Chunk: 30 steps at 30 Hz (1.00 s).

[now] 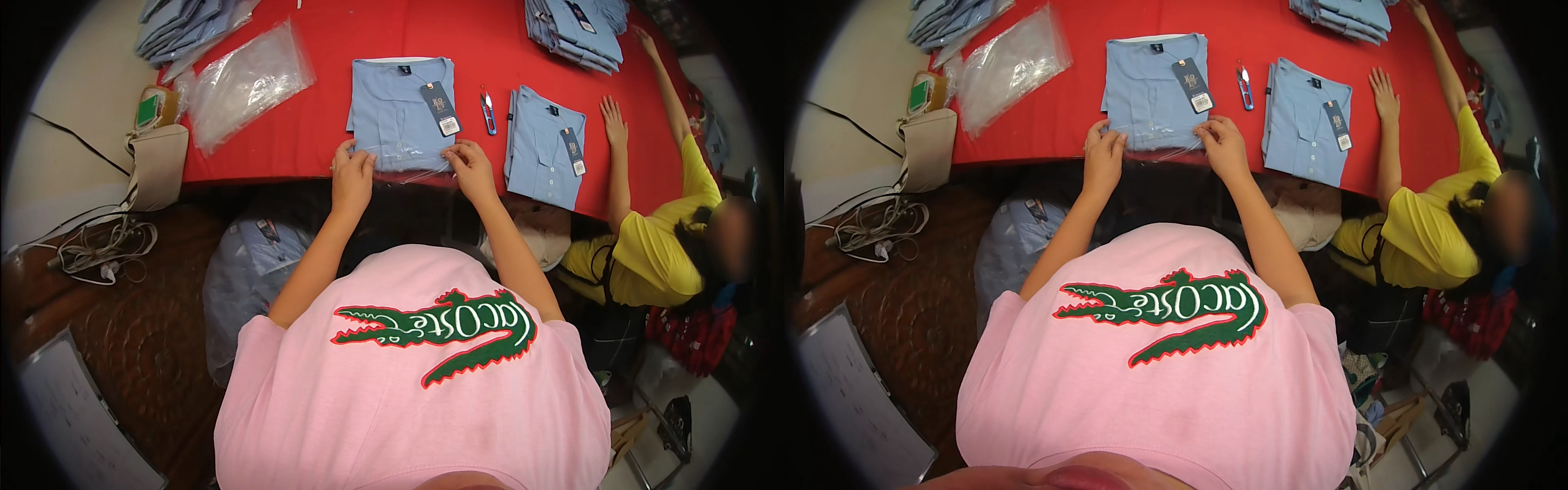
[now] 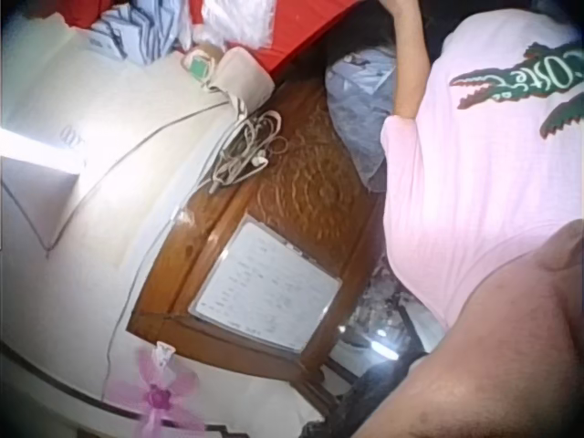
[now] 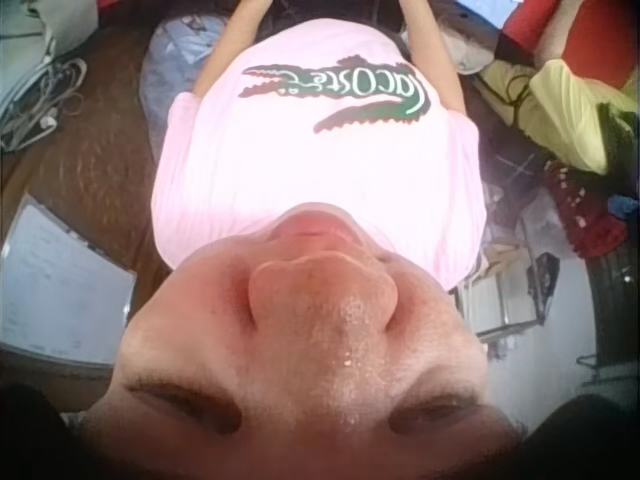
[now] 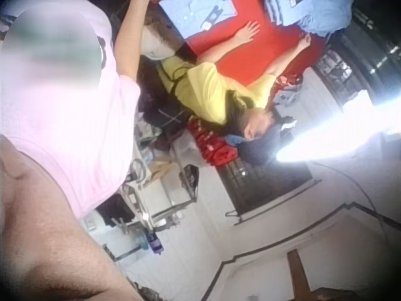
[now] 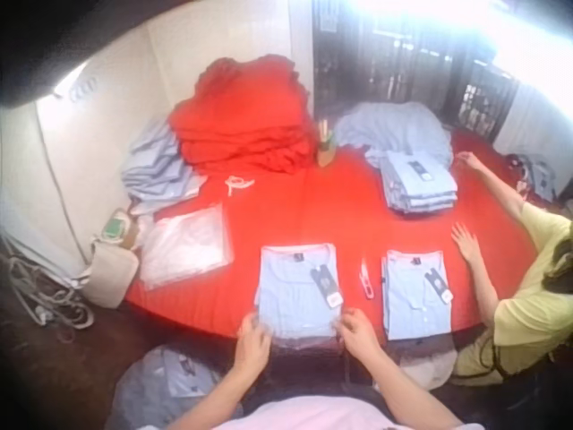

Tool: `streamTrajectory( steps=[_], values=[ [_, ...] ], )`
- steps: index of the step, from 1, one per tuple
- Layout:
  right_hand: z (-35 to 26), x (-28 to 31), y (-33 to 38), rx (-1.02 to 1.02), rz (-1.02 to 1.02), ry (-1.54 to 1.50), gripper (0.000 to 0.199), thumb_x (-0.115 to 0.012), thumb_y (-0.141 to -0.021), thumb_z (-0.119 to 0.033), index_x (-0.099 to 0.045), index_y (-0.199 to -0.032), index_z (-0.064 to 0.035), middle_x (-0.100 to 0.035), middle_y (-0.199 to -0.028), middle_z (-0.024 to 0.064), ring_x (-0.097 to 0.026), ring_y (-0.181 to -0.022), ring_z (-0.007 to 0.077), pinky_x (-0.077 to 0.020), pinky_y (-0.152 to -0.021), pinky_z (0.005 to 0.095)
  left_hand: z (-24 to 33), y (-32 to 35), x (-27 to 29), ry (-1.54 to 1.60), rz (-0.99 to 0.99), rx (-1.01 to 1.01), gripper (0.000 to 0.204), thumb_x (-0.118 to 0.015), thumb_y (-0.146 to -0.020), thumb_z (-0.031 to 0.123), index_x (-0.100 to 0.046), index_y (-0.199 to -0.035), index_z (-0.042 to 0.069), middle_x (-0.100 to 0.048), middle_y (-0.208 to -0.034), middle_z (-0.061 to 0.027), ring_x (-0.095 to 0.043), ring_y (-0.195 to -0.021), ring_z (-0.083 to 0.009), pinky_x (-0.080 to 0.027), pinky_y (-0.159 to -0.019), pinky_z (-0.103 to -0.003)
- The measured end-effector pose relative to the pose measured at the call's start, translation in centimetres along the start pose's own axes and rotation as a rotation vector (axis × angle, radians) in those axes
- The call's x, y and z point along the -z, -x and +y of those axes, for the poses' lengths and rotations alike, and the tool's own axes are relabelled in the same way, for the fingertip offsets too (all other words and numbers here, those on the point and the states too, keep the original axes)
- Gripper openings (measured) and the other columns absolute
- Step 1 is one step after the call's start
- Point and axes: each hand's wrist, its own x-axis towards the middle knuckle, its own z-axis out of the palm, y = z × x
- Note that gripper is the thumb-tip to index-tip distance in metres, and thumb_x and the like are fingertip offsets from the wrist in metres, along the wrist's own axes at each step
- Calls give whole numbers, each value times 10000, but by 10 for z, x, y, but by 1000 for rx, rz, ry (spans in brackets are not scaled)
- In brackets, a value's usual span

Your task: The person packages folded blue shirts into plastic bags, sealing them with adhesive tape and trimming excess plastic using small shears.

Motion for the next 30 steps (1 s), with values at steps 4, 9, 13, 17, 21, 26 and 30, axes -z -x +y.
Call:
streamTrajectory(
  steps=[4, 9, 13, 17, 21, 26, 30],
  values=[
    [-15, -5, 0, -289, -149, -93, 206, -715, -1032, -189, -794, -1057, -1, -734, -857, 74, -658, -820, 127, -532, -781, 300, -30, -5, -17, 138, -82, 110, 226, -717, -1017, 233, -766, -1009, 13, -655, -1307, -190, -600, -1222, -395, -473, -1039, -487],
    [-7, 2, 41, -312, -283, -105, 186, -711, -1032, -174, -794, -1054, -9, -743, -1019, 118, -672, -900, 133, -550, -820, 301, -33, 28, 22, 164, -181, 60, 154, -771, -971, 173, -800, -989, 23, -662, -1297, -150, -621, -1150, -337, -489, -997, -444],
    [-22, 12, 74, 25, -124, 68, 148, -730, -1003, -141, -792, -1062, -20, -627, -1407, 189, -682, -1062, 237, -567, -879, 341, 1, 61, 54, 66, -189, -99, 123, -815, -914, 175, -824, -963, 62, -708, -1195, -92, -637, -1092, -304, -500, -955, -433],
    [-9, 12, 53, 98, -16, 81, 132, -733, -984, -112, -768, -1063, -12, -571, -1540, 212, -687, -1196, 309, -542, -1003, 378, 21, 73, 49, 201, -262, -115, 109, -817, -899, 163, -815, -955, 69, -732, -1090, -68, -662, -1040, -292, -521, -914, -416],
    [-60, 3, 32, 217, -109, 260, 152, -729, -970, -125, -740, -1059, -3, -709, -1358, 196, -691, -1209, 348, -522, -1044, 441, 28, 62, 53, 296, -235, 7, 94, -807, -908, 115, -812, -981, 55, -757, -1030, -79, -706, -1037, -273, -541, -929, -386],
    [-62, 15, 38, 338, -72, 333, 132, -714, -948, -109, -729, -1025, -2, -774, -1109, 145, -708, -918, 317, -556, -856, 411, 6, 65, 61, 379, -272, 73, 127, -802, -931, 160, -783, -955, 37, -755, -975, -88, -717, -948, -279, -555, -854, -383],
    [-28, 27, 57, -61, -157, -85, 127, -681, -1030, -78, -733, -1098, 15, -768, -1041, 77, -722, -936, 166, -564, -857, 303, 30, 51, 64, 149, -282, 110, 227, -804, -959, 219, -802, -1025, 2, -755, -987, -116, -733, -937, -264, -558, -829, -380]
  ],
)
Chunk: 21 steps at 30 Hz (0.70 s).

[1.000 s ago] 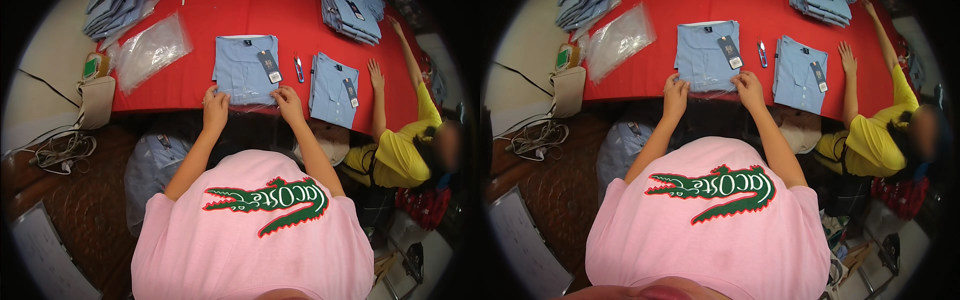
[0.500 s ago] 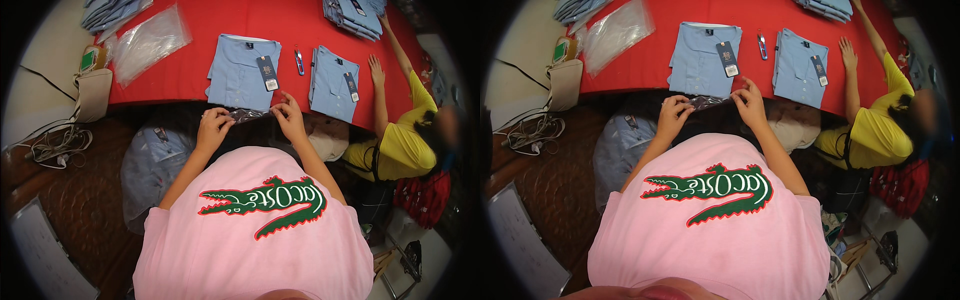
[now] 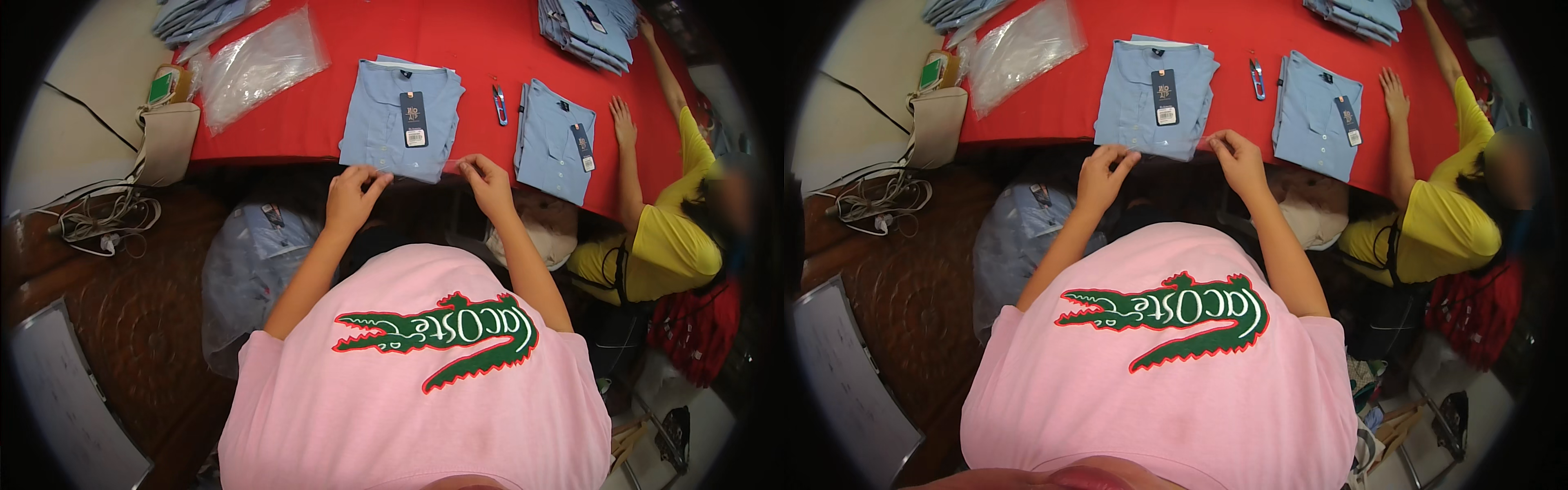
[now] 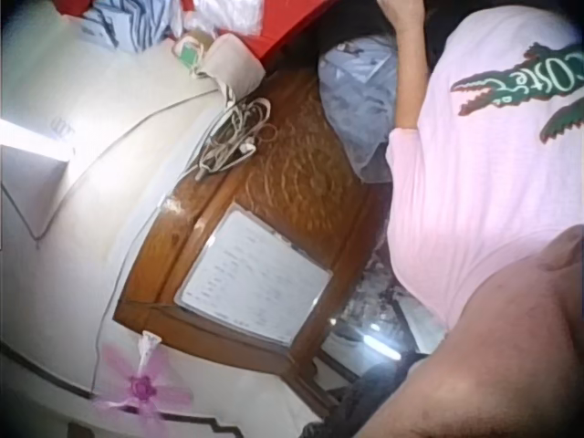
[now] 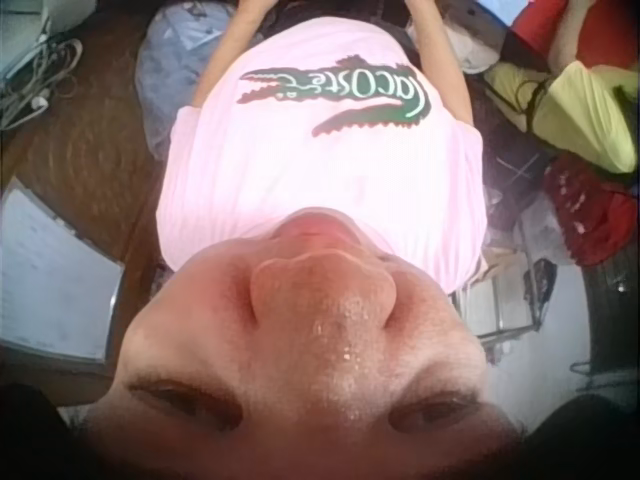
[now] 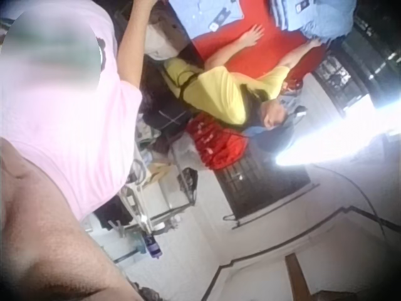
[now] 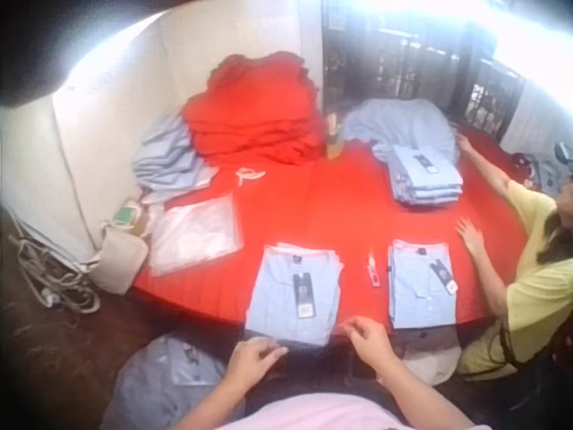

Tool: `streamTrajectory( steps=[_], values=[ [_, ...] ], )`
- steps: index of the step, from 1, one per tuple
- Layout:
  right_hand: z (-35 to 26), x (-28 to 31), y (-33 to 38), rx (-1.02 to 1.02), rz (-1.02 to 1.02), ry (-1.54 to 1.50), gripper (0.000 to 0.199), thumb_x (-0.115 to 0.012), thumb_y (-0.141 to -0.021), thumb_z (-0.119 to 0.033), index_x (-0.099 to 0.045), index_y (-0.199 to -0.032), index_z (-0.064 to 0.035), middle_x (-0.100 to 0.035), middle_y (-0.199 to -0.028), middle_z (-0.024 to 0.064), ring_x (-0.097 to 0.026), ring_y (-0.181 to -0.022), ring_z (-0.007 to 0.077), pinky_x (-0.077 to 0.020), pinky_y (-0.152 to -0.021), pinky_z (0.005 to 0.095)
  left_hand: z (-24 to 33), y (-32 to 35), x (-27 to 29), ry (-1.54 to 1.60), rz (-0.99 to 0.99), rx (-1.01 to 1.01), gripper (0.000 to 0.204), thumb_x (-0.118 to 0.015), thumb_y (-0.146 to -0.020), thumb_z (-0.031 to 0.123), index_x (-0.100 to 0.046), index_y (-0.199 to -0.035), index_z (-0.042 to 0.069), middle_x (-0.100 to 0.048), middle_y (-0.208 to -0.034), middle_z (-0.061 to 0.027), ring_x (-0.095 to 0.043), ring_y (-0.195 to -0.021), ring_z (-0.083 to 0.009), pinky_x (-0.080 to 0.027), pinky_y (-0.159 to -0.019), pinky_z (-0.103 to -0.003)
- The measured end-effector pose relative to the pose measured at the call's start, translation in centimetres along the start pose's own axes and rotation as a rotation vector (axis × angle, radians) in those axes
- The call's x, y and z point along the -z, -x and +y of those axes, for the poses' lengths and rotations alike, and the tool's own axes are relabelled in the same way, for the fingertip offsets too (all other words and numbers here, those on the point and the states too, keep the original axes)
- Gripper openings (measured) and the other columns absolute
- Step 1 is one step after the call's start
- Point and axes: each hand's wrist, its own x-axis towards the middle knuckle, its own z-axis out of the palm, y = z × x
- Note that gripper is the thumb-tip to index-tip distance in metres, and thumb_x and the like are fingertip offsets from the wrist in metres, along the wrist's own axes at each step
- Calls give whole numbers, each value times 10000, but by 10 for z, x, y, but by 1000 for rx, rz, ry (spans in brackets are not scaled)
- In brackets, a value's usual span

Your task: The person packages folded blue shirts into plastic bags, sealing them with adhesive tape and trimming excess plastic using small shears.

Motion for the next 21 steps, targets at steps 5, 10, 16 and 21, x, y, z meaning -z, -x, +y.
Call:
streamTrajectory(
  steps=[5, 10, 16, 21],
  values=[
    [-7, -8, 19, -151, -202, -131, 163, -652, -1058, -73, -740, -1131, 43, -779, -983, 63, -735, -937, 114, -575, -858, 273, 4, -87, -48, 86, 282, -41, 322, -804, -950, 319, -767, -1089, 32, -691, -1121, -144, -666, -1076, -337, -477, -1004, -472],
    [-37, -24, 35, -5, -337, 159, 160, -661, -1019, -79, -751, -1125, 0, -798, -1019, 120, -778, -952, 242, -597, -869, 360, 0, -139, -88, -119, 368, 39, 302, -852, -903, 242, -741, -1086, 30, -699, -1124, -146, -664, -1104, -311, -509, -981, -428],
    [-32, -30, 40, 68, -355, 252, 169, -660, -997, -85, -766, -1118, -31, -794, -1056, 144, -767, -990, 324, -595, -879, 415, -14, -160, -55, 462, 84, 235, 290, -858, -902, 169, -720, -1094, 1, -746, -813, -83, -709, -754, -177, -553, -691, -348],
    [-33, -32, 25, 71, -323, 226, 172, -672, -987, -86, -778, -1114, -39, -792, -1058, 146, -766, -981, 319, -592, -874, 417, -10, -135, -47, -219, 290, -255, 580, -900, -850, 231, -647, -1330, 26, -743, -1067, -136, -718, -939, -237, -561, -843, -351]
  ],
)
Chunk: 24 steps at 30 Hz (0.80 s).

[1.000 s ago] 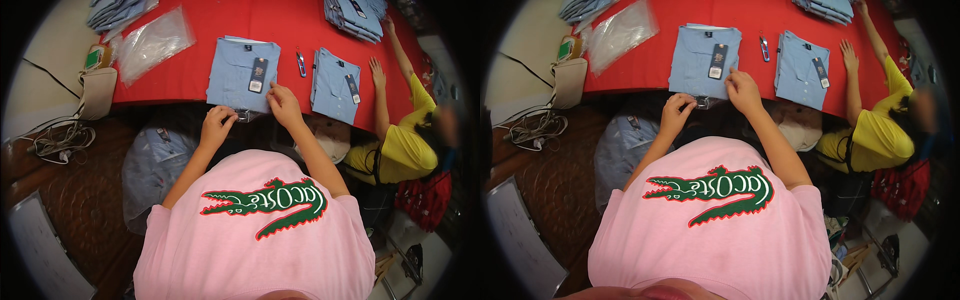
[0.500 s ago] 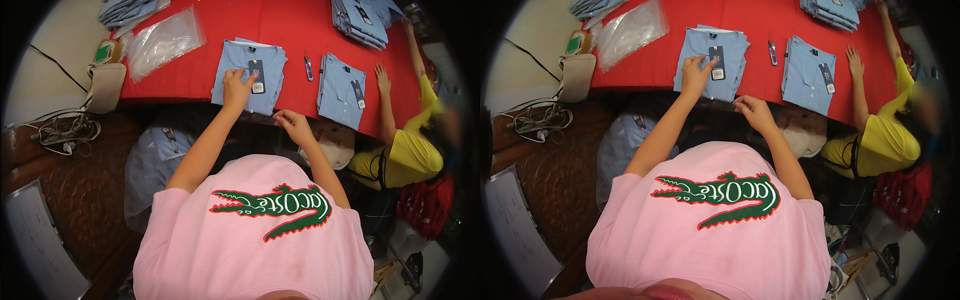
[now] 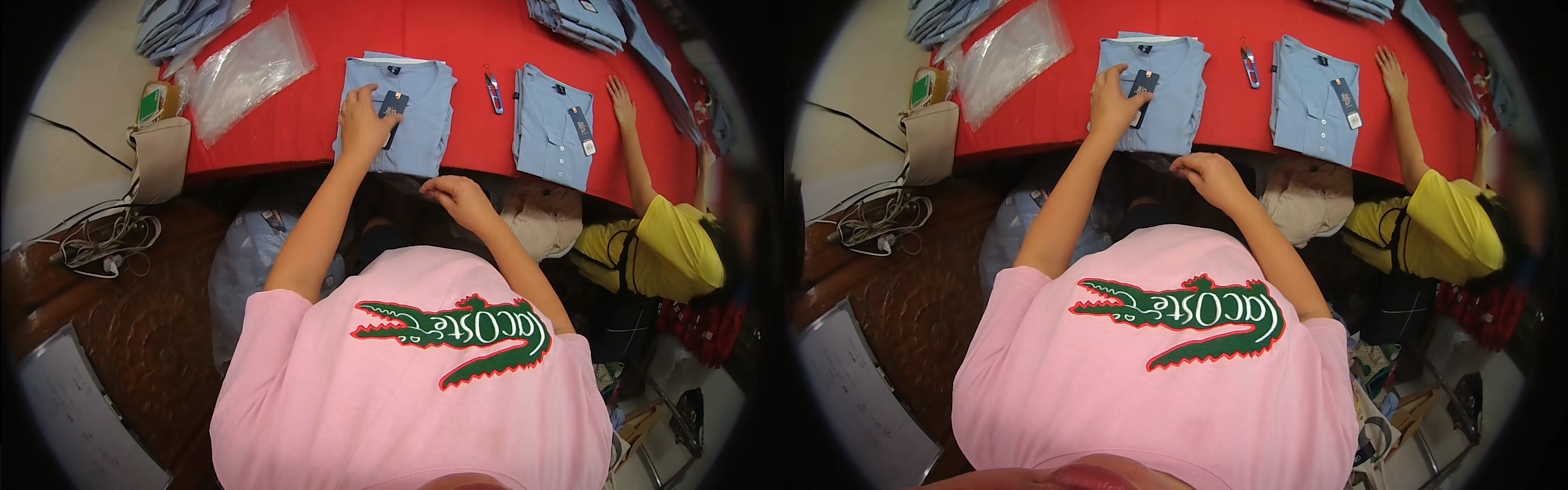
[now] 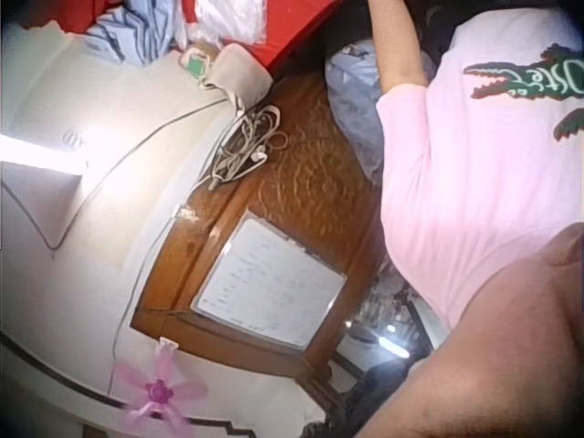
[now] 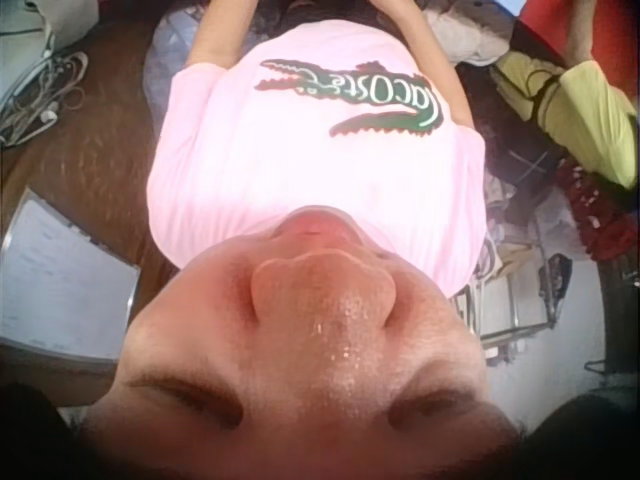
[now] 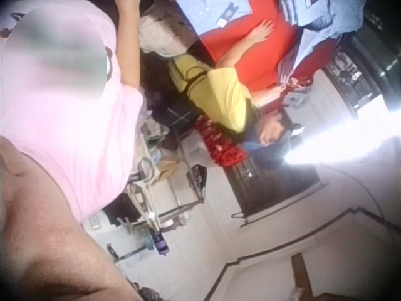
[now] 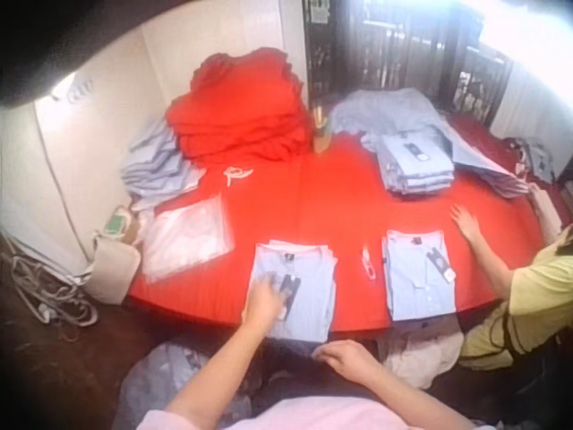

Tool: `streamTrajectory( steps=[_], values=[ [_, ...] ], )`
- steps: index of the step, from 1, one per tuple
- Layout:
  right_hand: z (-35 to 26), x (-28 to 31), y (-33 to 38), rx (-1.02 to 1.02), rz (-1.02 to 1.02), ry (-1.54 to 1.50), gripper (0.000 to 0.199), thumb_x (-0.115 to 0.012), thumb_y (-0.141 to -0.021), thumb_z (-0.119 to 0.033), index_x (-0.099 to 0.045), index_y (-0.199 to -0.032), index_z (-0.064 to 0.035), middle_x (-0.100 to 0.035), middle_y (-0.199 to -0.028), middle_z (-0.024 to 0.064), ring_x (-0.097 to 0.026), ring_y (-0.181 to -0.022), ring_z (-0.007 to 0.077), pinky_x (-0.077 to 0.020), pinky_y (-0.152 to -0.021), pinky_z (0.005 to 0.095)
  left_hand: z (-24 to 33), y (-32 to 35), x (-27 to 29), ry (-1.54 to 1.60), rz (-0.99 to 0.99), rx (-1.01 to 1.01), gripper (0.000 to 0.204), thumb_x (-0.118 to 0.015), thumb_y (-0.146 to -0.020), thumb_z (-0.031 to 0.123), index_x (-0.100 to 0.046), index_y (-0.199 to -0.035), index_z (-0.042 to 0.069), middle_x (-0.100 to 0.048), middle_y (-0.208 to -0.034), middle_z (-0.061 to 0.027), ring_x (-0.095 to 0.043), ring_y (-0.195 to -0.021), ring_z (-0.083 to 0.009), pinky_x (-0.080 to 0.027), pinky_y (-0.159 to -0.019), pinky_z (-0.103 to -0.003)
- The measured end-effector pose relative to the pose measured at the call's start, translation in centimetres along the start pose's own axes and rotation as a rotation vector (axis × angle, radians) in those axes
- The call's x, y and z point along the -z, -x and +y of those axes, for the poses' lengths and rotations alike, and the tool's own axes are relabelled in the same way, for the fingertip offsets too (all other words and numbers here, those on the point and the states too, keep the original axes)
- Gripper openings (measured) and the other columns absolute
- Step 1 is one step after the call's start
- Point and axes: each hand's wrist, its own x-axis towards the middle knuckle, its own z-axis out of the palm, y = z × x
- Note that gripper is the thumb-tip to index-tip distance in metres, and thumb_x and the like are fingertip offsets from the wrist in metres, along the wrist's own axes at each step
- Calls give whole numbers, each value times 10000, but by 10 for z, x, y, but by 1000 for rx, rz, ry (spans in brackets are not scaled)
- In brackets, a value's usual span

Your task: The person packages folded blue shirts into plastic bags, sealing them with adhesive tape and trimming excess plastic using small shears.

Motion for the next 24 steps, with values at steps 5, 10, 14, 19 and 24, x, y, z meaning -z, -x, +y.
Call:
streamTrajectory(
  steps=[5, 10, 14, 19, 24],
  values=[
    [-14, 28, -17, 27, -88, -89, 264, -600, -935, 61, -768, -1130, 4, -780, -987, 128, -750, -947, 254, -577, -901, 359, 44, 48, 55, 593, -682, -46, 655, -913, -813, 270, -642, -1374, 66, -734, -1113, -147, -721, -992, -300, -562, -894, -375],
    [4, 41, -22, 61, -166, -102, 334, -591, -914, 101, -776, -1168, -11, -783, -988, 136, -758, -969, 244, -580, -898, 348, 30, 77, 81, 288, -1034, 148, 394, -869, -840, 306, -753, -1120, 54, -765, -872, -121, -747, -813, -314, -569, -766, -397],
    [12, 38, -21, 19, -148, -26, 295, -637, -935, 63, -765, -1188, -18, -791, -947, 133, -769, -932, 244, -581, -898, 347, 6, 106, 85, 262, -859, 183, 268, -811, -892, 296, -782, -1020, 62, -776, -853, -133, -750, -808, -334, -568, -796, -428],
    [8, 38, -35, 29, 76, 170, 162, -713, -900, -16, -762, -1054, -32, -799, -925, 134, -753, -923, 310, -571, -828, 420, -26, 123, 62, 82, -573, 137, 163, -724, -964, 221, -802, -1002, 83, -792, -921, -143, -752, -912, -321, -497, -1002, -504],
    [5, 43, -58, 171, 158, 474, 125, -782, -883, -104, -741, -986, -47, -768, -891, 116, -717, -838, 299, -550, -758, 421, -31, 114, 51, -250, -318, 131, 187, -702, -979, 226, -818, -980, 79, -789, -938, -168, -755, -964, -357, -441, -1117, -606]
  ],
)
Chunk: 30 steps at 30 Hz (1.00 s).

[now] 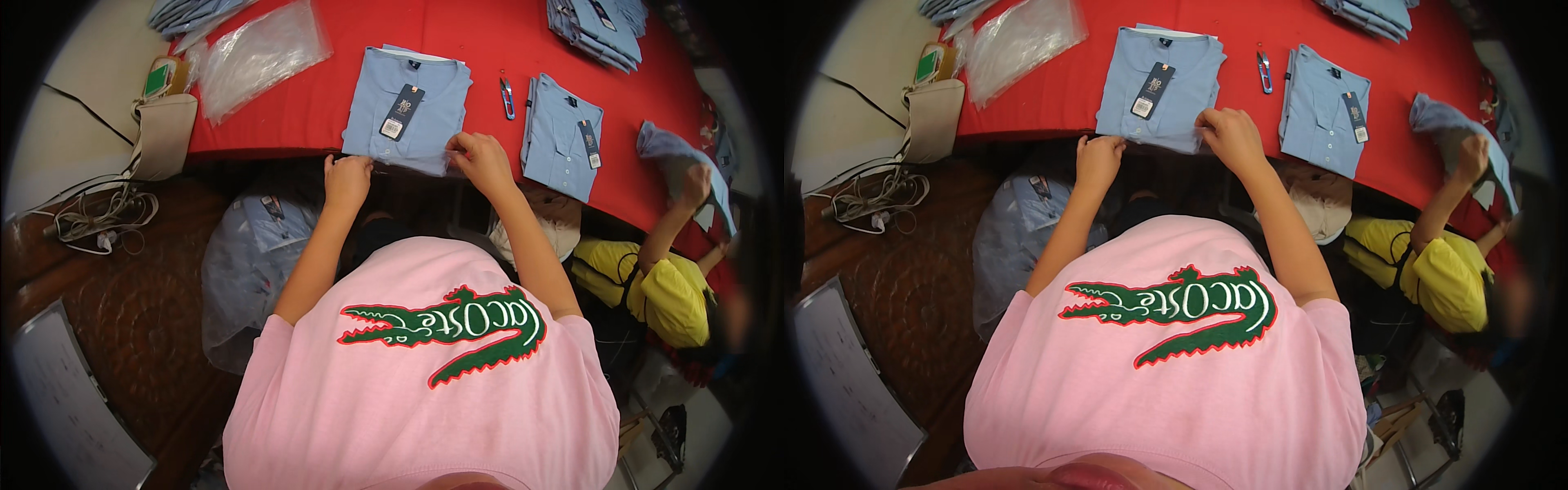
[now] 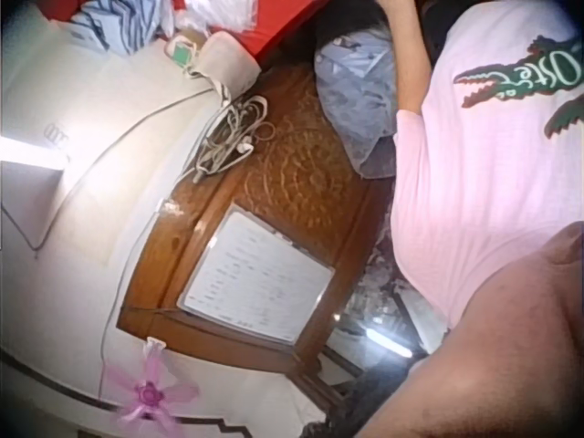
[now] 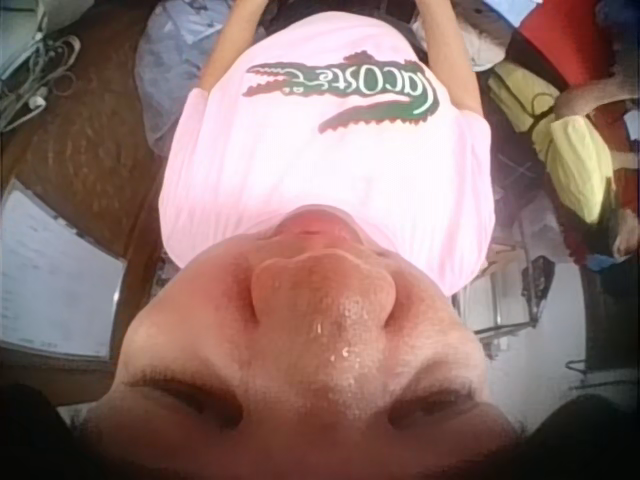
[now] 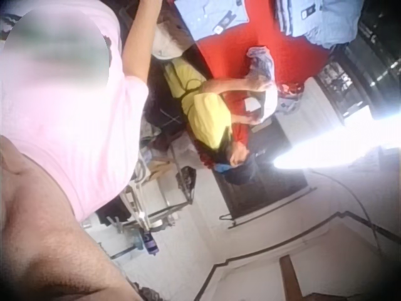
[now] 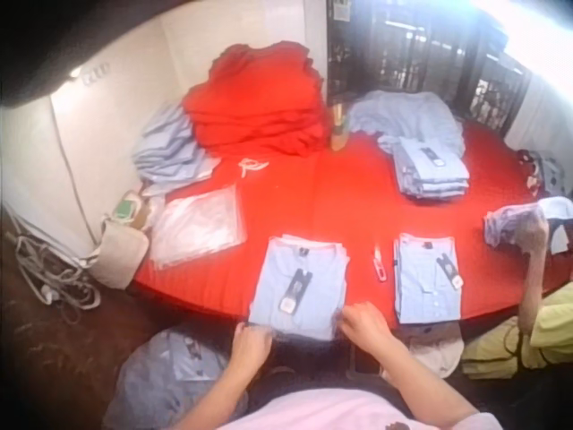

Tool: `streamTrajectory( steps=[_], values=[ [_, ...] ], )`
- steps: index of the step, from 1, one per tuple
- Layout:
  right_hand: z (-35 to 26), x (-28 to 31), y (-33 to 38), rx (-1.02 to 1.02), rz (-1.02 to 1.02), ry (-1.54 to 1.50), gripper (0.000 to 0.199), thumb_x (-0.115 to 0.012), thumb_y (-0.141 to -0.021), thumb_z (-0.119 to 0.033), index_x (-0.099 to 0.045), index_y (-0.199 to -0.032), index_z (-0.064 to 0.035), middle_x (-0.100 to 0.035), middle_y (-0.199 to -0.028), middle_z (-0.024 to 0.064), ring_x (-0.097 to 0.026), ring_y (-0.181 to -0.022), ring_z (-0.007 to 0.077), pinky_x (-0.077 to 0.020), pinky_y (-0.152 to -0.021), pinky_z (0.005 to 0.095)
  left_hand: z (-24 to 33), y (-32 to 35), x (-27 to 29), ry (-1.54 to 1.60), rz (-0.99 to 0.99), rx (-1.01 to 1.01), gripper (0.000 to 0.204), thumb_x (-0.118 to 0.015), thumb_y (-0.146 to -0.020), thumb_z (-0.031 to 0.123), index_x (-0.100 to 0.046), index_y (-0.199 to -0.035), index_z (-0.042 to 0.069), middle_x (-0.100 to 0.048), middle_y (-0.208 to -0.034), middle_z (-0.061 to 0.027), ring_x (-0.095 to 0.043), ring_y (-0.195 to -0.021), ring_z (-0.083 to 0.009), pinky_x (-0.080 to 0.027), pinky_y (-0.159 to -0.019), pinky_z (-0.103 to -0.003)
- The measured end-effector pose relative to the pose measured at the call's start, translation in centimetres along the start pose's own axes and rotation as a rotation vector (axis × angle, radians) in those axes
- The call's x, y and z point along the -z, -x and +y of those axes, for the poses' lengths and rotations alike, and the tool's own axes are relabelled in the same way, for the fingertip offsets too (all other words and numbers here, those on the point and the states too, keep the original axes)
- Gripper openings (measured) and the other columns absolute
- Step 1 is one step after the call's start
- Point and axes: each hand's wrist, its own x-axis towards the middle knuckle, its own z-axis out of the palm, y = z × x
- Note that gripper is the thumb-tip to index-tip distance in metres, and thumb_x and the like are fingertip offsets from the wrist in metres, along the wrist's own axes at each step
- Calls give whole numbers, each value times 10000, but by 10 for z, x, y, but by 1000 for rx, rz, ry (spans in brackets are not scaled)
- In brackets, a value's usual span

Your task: The person packages folded blue shirts into plastic bags, sealing them with adhesive tape and trimming excess plastic using small shears.

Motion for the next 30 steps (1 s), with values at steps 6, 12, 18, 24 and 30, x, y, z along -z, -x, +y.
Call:
streamTrajectory(
  steps=[6, 12, 18, 24, 30],
  values=[
    [-7, -16, -19, -68, -24, -27, 112, -791, -836, -140, -734, -908, -75, -689, -883, 114, -689, -876, 345, -547, -776, 472, -7, -15, 5, -269, -39, 163, 189, -706, -964, 234, -831, -936, 94, -789, -935, -187, -760, -966, -398, -446, -1073, -673],
    [-9, -30, -21, -194, 55, -80, 149, -828, -834, -159, -727, -920, -92, -655, -976, 83, -695, -913, 328, -554, -775, 467, -8, -37, 12, -219, 136, 215, 143, -709, -945, 170, -792, -913, 59, -766, -900, -225, -756, -938, -422, -546, -897, -594],
    [-10, -38, -30, -242, 87, -54, 158, -828, -834, -152, -712, -917, -83, -651, -998, 106, -691, -914, 342, -556, -782, 468, -43, -72, -7, 81, 166, 298, 117, -734, -899, 127, -733, -926, 14, -747, -864, -198, -739, -824, -376, -565, -726, -481],
    [20, -33, -17, -302, 104, -155, 159, -812, -829, -118, -703, -910, -35, -668, -952, 132, -689, -900, 361, -546, -788, 468, -49, -72, -14, 839, -157, 378, 197, -812, -859, 125, -710, -943, -22, -751, -855, -135, -702, -783, -192, -536, -733, -353],
    [29, -11, 4, -320, 13, -222, 118, -806, -806, -108, -726, -864, -43, -667, -939, 116, -690, -878, 319, -549, -775, 452, -44, -41, 17, 764, -561, 269, 159, -874, -800, 117, -775, -876, 19, -773, -824, -104, -729, -847, -150, -532, -813, -337]
  ],
)
